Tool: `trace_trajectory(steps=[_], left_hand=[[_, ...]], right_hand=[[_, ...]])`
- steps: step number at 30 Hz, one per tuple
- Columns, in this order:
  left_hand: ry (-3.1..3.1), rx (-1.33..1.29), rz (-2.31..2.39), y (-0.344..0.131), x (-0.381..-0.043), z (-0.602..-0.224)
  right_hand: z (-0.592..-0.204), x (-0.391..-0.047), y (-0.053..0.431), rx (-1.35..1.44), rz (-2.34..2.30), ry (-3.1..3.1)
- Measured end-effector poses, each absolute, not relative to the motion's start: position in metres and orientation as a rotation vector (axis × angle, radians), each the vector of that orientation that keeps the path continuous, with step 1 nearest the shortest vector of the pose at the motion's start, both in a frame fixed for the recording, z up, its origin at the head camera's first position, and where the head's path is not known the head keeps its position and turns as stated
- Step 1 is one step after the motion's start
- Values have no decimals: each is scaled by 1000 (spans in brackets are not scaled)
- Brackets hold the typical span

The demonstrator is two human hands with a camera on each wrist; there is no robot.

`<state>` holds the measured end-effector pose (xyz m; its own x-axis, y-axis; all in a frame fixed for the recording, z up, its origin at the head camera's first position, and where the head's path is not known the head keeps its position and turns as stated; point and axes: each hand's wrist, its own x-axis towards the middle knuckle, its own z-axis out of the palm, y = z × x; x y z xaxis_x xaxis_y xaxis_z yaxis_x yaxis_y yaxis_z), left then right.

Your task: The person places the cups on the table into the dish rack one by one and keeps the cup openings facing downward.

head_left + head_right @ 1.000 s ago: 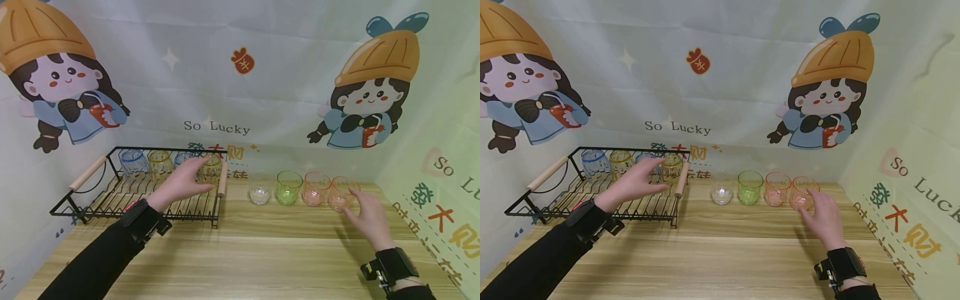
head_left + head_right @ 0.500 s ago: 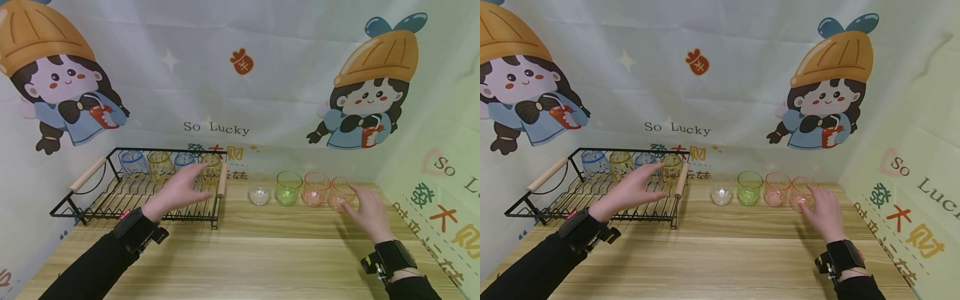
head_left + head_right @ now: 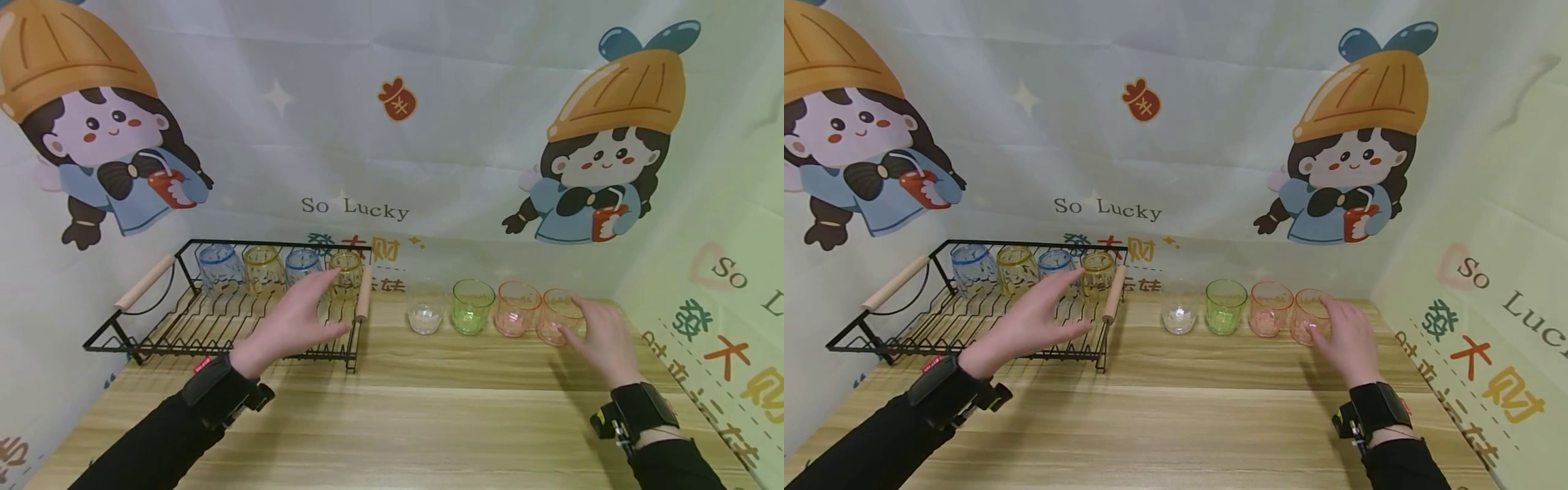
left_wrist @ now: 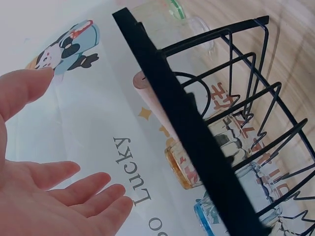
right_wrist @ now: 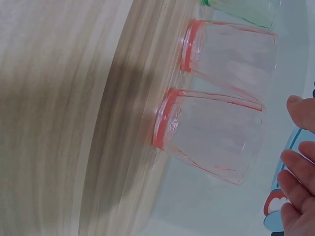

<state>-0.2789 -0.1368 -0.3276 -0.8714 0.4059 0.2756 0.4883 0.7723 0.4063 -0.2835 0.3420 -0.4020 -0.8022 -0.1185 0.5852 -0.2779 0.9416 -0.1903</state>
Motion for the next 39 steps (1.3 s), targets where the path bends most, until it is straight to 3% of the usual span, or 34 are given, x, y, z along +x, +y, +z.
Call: trace_trajectory(steps=[39], left_hand=[[-2643,-708,-642,-121,-270,-351]], right_hand=[[-415,-304,343,272,259,-2575]])
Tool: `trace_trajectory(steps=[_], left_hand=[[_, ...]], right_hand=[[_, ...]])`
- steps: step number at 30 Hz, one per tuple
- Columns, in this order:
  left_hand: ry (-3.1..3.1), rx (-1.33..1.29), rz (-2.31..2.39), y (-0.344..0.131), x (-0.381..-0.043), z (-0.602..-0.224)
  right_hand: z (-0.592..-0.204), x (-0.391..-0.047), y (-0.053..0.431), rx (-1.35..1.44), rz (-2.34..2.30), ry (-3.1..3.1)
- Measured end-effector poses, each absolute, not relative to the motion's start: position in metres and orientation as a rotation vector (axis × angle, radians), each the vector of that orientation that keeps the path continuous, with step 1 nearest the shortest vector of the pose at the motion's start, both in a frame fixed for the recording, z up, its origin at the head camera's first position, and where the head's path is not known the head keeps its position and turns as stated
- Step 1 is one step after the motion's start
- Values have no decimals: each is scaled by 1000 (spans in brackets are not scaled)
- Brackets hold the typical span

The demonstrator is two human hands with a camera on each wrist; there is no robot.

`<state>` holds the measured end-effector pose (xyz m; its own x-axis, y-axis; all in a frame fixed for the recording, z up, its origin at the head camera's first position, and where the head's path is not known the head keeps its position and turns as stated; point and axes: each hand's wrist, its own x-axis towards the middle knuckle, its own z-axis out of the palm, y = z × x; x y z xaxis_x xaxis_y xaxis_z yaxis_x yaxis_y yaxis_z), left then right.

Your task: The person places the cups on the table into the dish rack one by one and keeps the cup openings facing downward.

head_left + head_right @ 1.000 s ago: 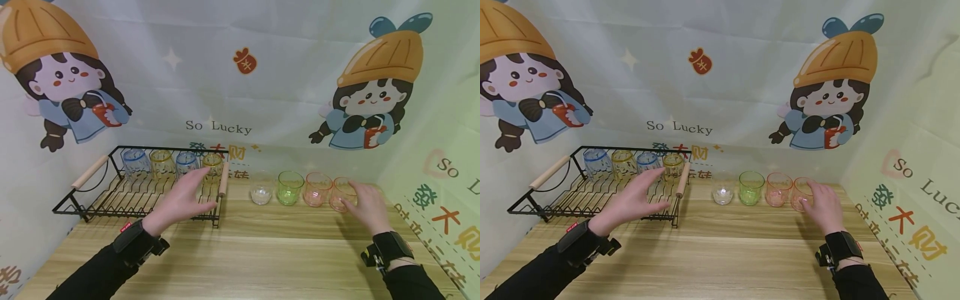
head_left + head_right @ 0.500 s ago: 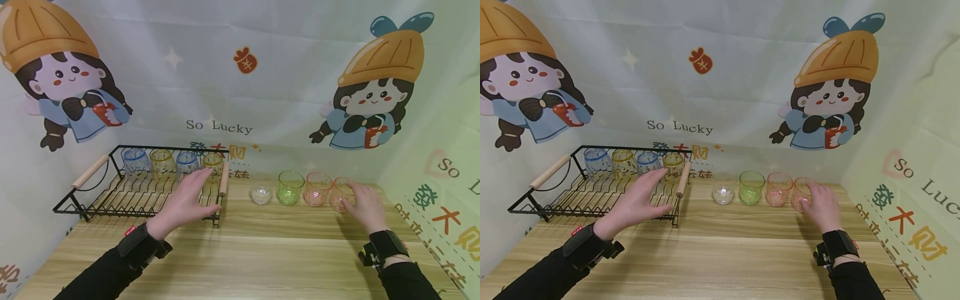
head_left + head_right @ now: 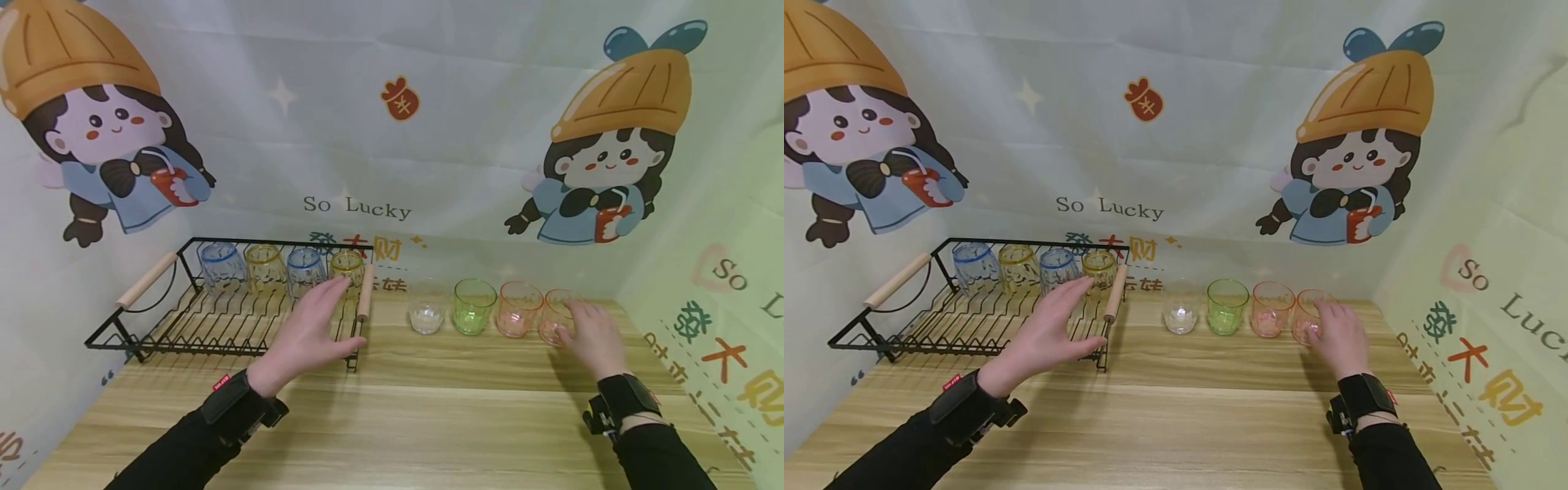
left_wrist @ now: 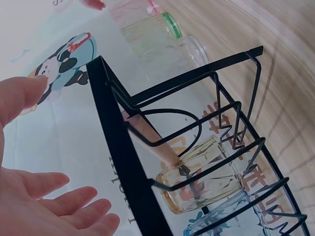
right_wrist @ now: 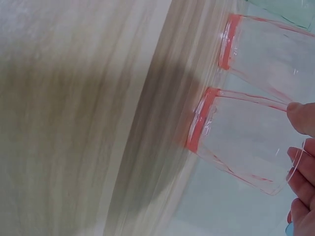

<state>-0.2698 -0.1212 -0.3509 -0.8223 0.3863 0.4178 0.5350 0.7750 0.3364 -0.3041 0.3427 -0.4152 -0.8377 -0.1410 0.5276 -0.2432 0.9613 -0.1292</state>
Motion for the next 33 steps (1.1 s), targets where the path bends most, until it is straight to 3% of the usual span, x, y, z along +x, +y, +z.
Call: trace_trajectory(steps=[33], left_hand=[[-2637,-681,-749,-113,-275,-362]], right_hand=[[-427,-313,341,242,169,-2532]])
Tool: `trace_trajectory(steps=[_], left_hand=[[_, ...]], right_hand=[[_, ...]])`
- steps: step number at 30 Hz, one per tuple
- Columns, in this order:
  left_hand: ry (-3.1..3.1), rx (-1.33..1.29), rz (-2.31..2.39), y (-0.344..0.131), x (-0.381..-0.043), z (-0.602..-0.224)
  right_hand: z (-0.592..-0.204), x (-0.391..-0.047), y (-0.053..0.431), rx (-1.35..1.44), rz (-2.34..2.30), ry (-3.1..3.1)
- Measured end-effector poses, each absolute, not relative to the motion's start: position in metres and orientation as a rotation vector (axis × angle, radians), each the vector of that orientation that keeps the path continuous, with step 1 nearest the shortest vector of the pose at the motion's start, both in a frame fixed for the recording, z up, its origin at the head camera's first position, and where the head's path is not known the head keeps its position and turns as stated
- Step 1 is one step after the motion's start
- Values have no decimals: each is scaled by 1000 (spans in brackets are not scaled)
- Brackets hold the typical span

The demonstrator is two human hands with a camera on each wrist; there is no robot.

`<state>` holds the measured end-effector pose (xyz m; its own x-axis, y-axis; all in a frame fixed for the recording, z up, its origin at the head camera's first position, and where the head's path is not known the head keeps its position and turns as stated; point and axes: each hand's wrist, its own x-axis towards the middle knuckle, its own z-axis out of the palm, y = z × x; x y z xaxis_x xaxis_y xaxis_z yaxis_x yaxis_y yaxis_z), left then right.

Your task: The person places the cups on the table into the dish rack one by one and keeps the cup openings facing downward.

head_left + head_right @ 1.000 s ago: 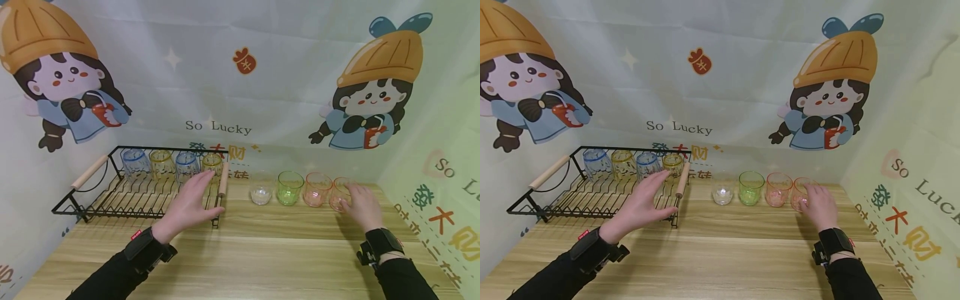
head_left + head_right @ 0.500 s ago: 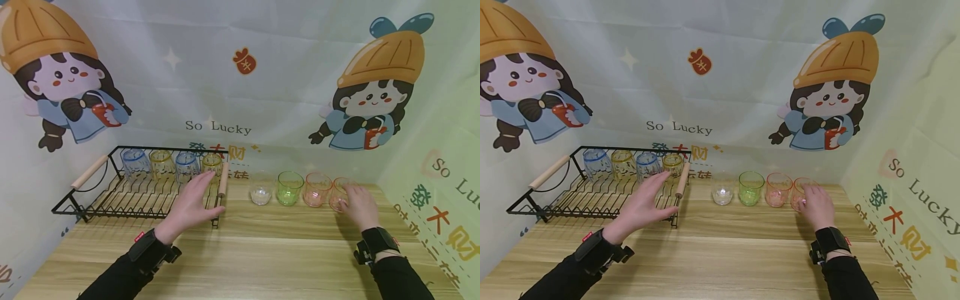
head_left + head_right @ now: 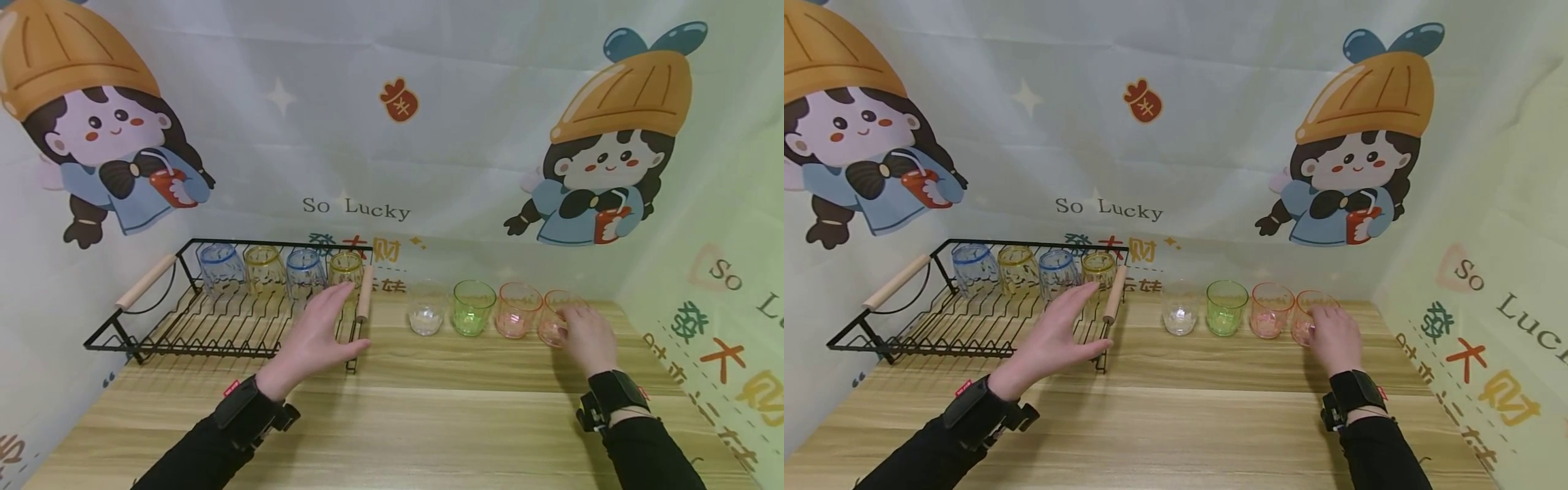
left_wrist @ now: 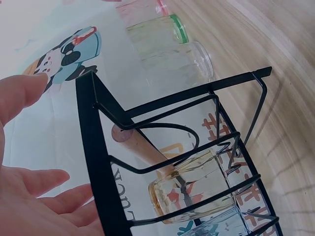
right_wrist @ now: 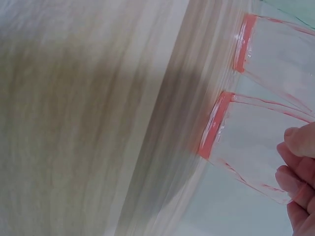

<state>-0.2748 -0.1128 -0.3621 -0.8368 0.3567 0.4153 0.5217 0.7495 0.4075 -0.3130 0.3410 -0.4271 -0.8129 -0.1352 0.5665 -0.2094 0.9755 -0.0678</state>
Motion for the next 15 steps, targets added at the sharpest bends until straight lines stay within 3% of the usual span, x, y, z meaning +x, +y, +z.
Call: trace_trajectory(steps=[15], left_hand=[[-2640,-692,-767,-112,-277,-363]], right_hand=[[-426,-303,345,231,219,-2536]])
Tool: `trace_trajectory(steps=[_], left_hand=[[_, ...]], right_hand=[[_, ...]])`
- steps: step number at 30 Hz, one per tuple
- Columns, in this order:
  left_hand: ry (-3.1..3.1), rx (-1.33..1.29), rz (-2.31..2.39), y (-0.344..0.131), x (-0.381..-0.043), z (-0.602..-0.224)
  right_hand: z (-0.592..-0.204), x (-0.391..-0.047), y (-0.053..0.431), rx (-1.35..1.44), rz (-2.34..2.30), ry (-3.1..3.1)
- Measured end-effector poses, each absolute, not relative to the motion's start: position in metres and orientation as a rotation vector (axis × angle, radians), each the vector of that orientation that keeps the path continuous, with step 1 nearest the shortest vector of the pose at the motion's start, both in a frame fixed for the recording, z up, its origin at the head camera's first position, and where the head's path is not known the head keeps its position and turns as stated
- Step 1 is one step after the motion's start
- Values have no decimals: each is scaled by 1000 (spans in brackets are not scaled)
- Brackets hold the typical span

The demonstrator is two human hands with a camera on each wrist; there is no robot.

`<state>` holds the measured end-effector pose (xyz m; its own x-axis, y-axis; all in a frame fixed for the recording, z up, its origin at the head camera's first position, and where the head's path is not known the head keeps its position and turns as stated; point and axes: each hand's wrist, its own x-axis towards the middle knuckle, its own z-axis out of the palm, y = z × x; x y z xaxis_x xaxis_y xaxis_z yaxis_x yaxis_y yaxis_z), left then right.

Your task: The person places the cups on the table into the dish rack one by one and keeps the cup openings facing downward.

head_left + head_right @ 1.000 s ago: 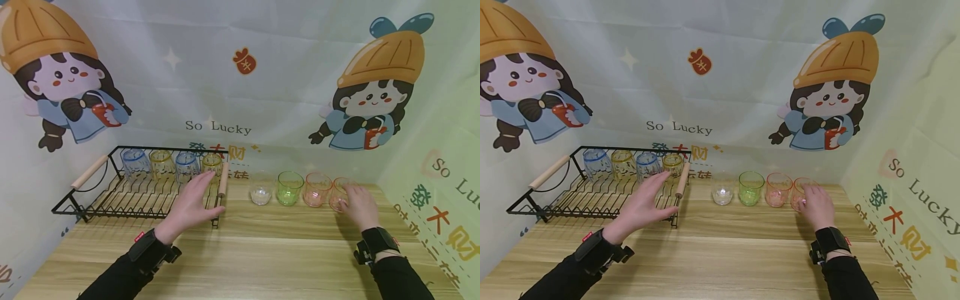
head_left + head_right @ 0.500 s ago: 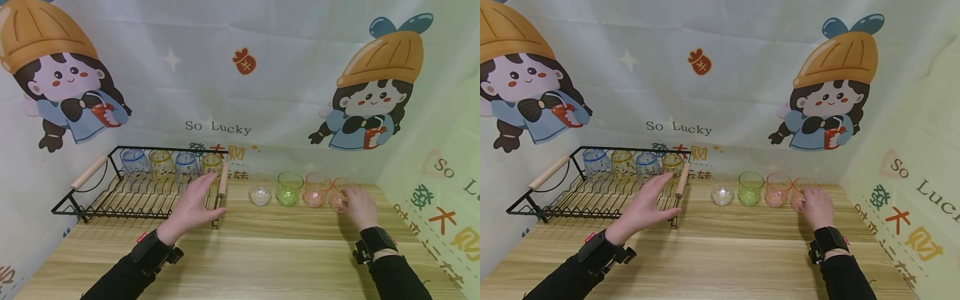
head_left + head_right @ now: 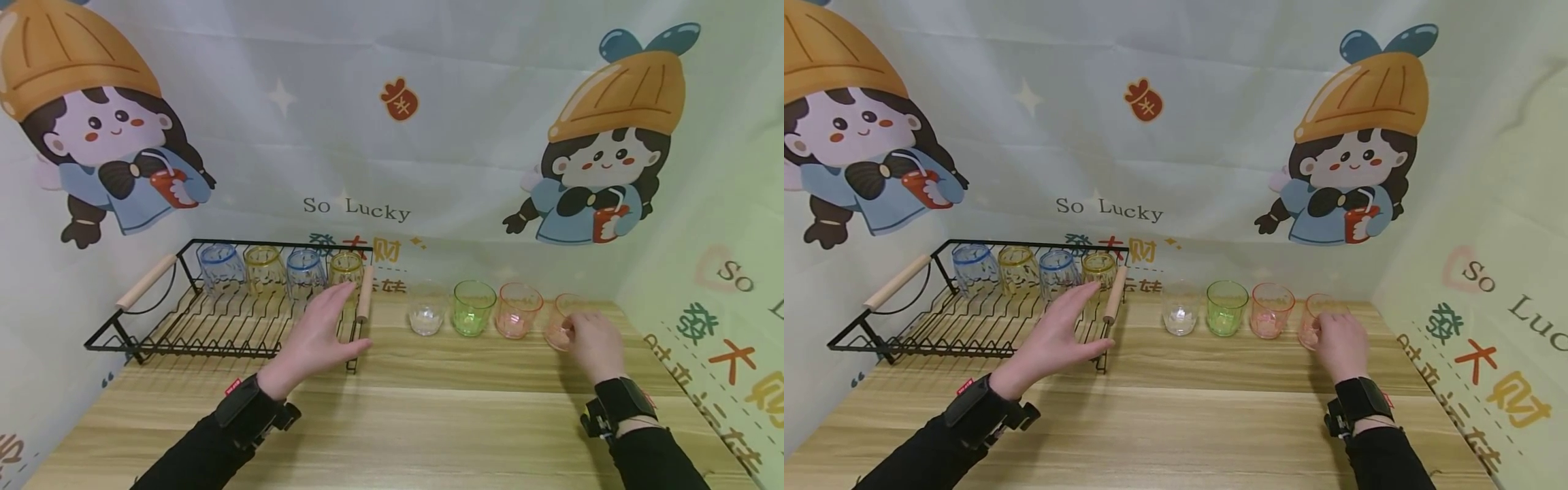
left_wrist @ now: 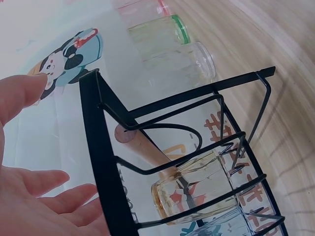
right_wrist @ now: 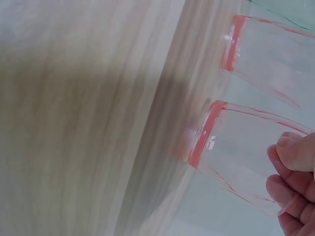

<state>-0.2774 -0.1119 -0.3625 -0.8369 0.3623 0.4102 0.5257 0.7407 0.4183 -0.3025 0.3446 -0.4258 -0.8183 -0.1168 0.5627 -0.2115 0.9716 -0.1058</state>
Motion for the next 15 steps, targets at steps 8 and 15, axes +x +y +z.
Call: trace_trajectory(steps=[8,15], left_hand=[[-2637,-689,-782,-109,-278,-360],[-2637,-691,-799,-107,-278,-359]], right_hand=[[-421,-287,350,221,255,-2480],[-412,-276,349,193,238,-2453]])
